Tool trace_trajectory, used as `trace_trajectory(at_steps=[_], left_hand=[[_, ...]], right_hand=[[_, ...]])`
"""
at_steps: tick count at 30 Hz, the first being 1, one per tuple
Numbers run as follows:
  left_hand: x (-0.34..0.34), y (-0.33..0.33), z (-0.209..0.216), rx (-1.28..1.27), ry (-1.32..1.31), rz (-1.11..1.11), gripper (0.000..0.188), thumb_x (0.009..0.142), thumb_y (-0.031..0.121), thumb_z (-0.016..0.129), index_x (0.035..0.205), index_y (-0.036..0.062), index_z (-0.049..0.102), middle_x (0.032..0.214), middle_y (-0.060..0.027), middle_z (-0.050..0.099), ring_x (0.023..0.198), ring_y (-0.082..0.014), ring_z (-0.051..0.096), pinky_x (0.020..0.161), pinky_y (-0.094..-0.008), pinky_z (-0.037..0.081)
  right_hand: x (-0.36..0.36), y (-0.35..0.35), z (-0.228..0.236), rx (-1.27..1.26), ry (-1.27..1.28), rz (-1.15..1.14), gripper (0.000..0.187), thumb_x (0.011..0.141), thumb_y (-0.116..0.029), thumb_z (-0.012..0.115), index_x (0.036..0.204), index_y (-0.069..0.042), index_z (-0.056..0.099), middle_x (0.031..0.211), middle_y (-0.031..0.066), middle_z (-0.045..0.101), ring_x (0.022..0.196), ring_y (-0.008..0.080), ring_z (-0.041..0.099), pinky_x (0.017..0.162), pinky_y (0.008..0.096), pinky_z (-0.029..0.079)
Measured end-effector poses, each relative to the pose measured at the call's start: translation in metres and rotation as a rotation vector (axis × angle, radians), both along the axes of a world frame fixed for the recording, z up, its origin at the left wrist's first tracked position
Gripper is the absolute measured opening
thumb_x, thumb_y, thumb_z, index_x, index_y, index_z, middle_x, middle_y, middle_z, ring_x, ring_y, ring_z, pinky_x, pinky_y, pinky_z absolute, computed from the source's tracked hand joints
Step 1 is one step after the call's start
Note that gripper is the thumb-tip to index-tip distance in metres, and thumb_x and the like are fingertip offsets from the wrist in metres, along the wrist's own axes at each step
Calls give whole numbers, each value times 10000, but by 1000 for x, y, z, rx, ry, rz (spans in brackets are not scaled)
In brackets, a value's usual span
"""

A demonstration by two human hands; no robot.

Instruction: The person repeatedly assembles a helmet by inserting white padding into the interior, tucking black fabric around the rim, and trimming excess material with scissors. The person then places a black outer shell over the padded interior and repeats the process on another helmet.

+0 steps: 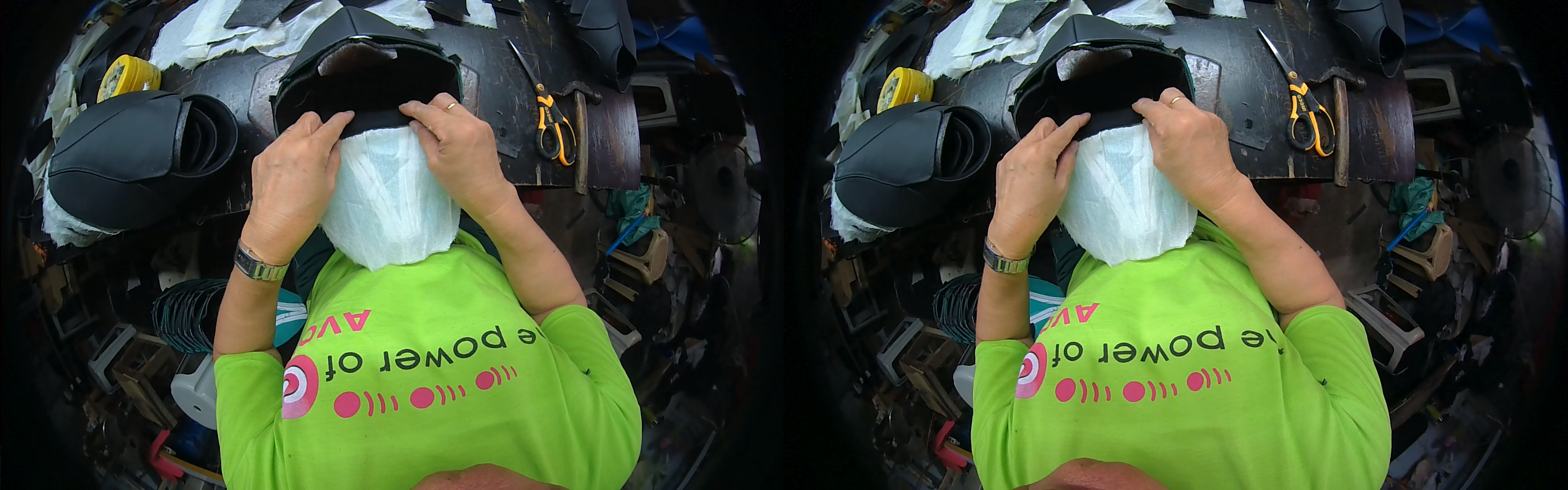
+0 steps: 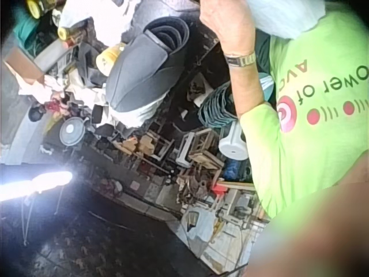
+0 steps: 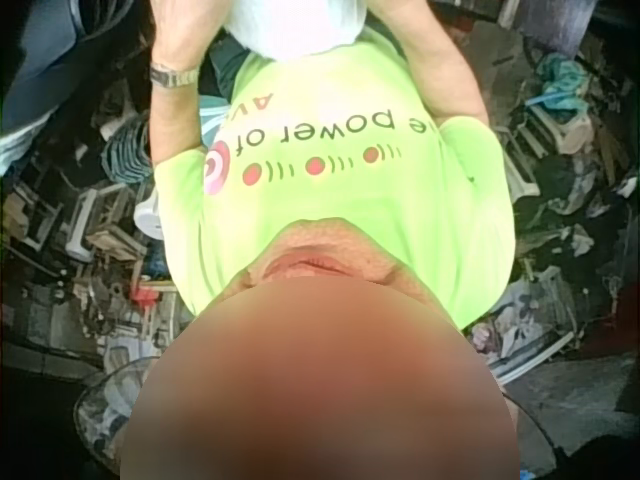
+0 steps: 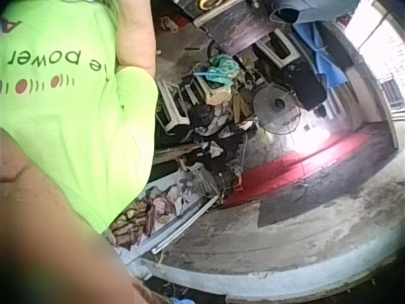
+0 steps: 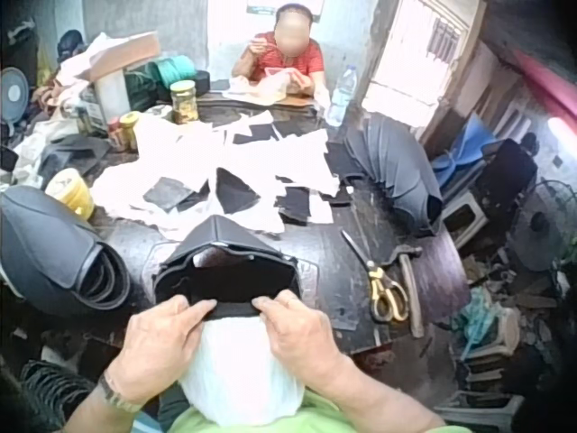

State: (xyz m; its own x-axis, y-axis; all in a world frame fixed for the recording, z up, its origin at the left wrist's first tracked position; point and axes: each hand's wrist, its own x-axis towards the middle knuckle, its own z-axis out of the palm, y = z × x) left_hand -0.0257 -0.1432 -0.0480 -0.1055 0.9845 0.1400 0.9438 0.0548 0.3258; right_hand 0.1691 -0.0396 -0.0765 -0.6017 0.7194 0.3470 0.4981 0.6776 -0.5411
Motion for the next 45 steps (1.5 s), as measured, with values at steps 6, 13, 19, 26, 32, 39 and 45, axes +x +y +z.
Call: trace_trajectory(at_steps=[6,13,19,26,32,39,45], left_hand=[[16,0,0,86,212,-22,328,923,157,685,1237,72,723,992,-60,595,1013,-234,634,846,-355,503],[37,35,-3,16,402,-199,181,857,157,628,956,14,678,965,-108,602,940,-247,610,896,-406,449],[51,29,-31,229,147,-154,483,871,69,592,1336,-56,546,1188,-211,581,1175,-346,563,1054,-457,424],[46,26,-29,304,-274,-131,507,933,52,534,1412,-101,472,1425,-291,500,1334,-437,489,1146,-478,374],[6,-41,17,397,-1187,-66,458,1009,125,517,1436,-38,474,1449,-225,514,1326,-358,529,1128,-452,420],[9,-49,-28,420,-2158,-113,467,999,139,534,1432,-31,486,1433,-227,526,1330,-367,523,1139,-463,397],[13,-42,-23,420,-2201,-120,475,991,150,549,1429,-26,496,1420,-228,537,1333,-374,517,1148,-471,377]], right_hand=[[-3,-7,-2,175,-76,37,190,851,-32,686,1034,-10,732,952,126,664,774,301,720,653,376,591],[9,-10,7,125,-51,173,175,836,-66,714,1005,-24,713,933,117,658,674,296,687,592,379,559],[32,-14,11,-14,408,-96,352,845,-84,775,1179,-17,682,899,70,615,701,167,608,628,284,501],[30,-4,34,-910,451,3,435,948,-229,764,1292,19,668,1218,115,667,968,111,638,840,244,522],[-21,-43,40,21,356,409,578,791,-307,848,1312,-109,697,1555,227,440,1435,448,377,1171,492,367],[-46,-63,36,180,252,463,569,794,-268,823,1323,-136,662,1557,125,479,1459,326,385,1181,538,285],[-42,-64,28,183,237,521,515,794,-226,810,1276,-108,673,1480,106,554,1425,295,449,1203,510,277]])
